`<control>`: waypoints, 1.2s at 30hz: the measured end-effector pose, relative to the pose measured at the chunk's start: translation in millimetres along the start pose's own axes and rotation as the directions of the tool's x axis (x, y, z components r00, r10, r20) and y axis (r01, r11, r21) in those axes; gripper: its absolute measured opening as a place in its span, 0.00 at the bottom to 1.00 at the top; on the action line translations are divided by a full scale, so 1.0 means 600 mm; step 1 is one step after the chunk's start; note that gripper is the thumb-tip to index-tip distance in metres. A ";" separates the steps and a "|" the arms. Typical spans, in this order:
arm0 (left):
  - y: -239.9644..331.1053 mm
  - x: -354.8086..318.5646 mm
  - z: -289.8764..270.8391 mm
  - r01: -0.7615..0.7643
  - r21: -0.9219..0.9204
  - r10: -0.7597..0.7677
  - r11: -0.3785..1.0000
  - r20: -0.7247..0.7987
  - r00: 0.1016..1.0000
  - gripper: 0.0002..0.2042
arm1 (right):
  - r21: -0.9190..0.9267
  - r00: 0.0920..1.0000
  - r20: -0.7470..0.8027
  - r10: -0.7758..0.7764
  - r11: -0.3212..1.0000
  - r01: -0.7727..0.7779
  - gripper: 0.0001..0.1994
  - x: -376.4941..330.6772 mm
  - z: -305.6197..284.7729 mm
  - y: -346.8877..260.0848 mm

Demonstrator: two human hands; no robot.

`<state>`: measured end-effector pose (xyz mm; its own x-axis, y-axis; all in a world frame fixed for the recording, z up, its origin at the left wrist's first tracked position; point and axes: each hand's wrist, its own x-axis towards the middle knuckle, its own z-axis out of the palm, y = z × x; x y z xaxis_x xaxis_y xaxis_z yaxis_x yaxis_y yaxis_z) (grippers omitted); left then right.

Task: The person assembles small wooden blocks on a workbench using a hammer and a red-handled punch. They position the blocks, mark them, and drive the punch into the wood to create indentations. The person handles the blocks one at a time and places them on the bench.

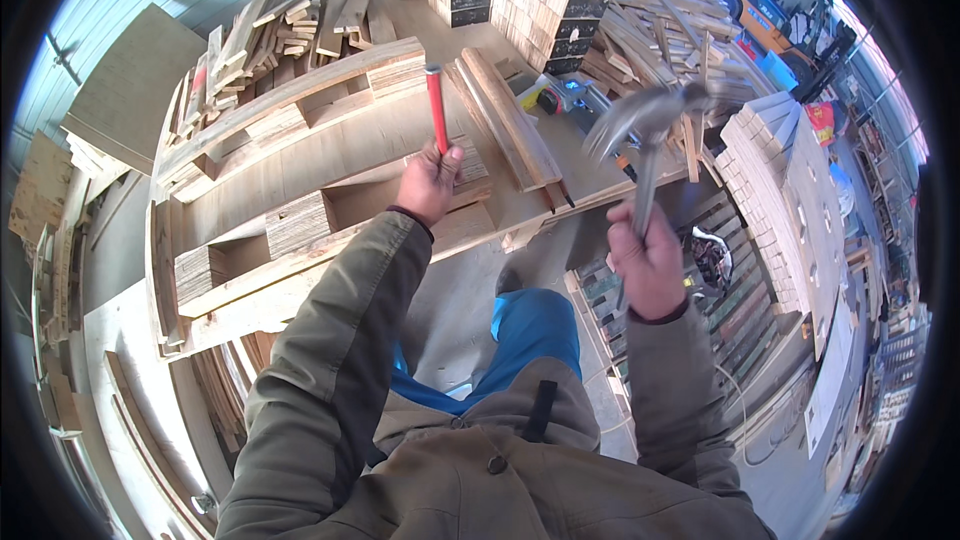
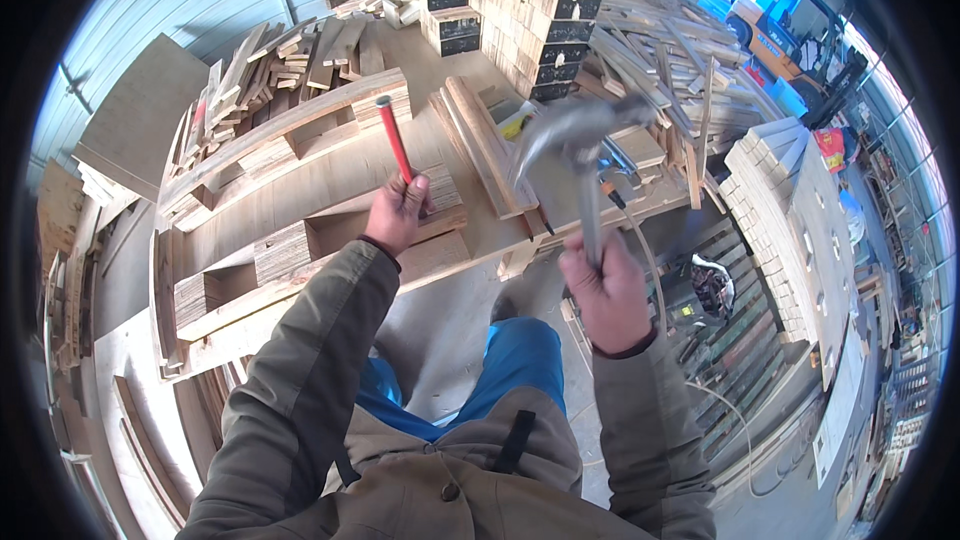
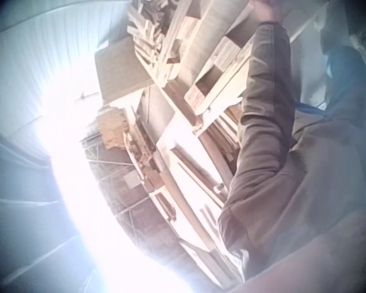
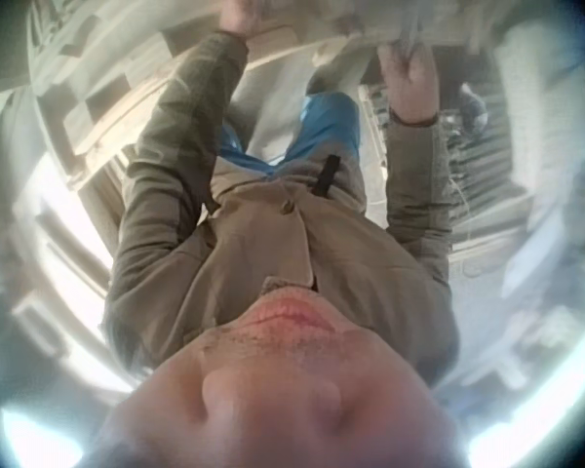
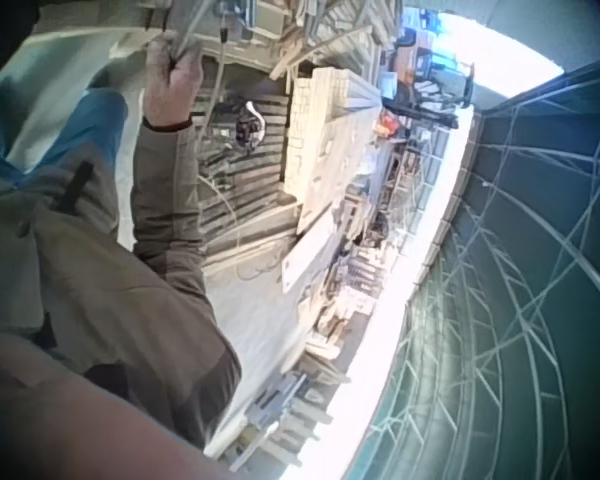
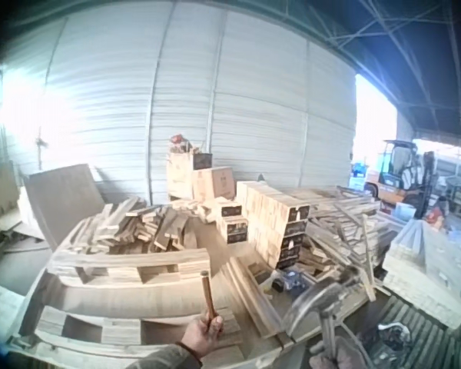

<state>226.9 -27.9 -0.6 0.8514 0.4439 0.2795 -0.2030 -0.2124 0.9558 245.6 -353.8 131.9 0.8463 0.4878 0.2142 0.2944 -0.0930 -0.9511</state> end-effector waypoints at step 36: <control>-0.031 -0.018 0.017 -0.021 0.145 0.028 0.989 -0.050 0.998 0.11 | -0.472 0.907 0.050 -0.419 0.790 0.391 0.15 0.150 0.030 -0.280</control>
<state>226.6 -37.5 -22.2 0.8203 0.4805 0.3104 -0.1484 -0.3452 0.9267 264.5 -278.9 306.7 0.6217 0.5244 0.5818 0.7732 -0.2925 -0.5627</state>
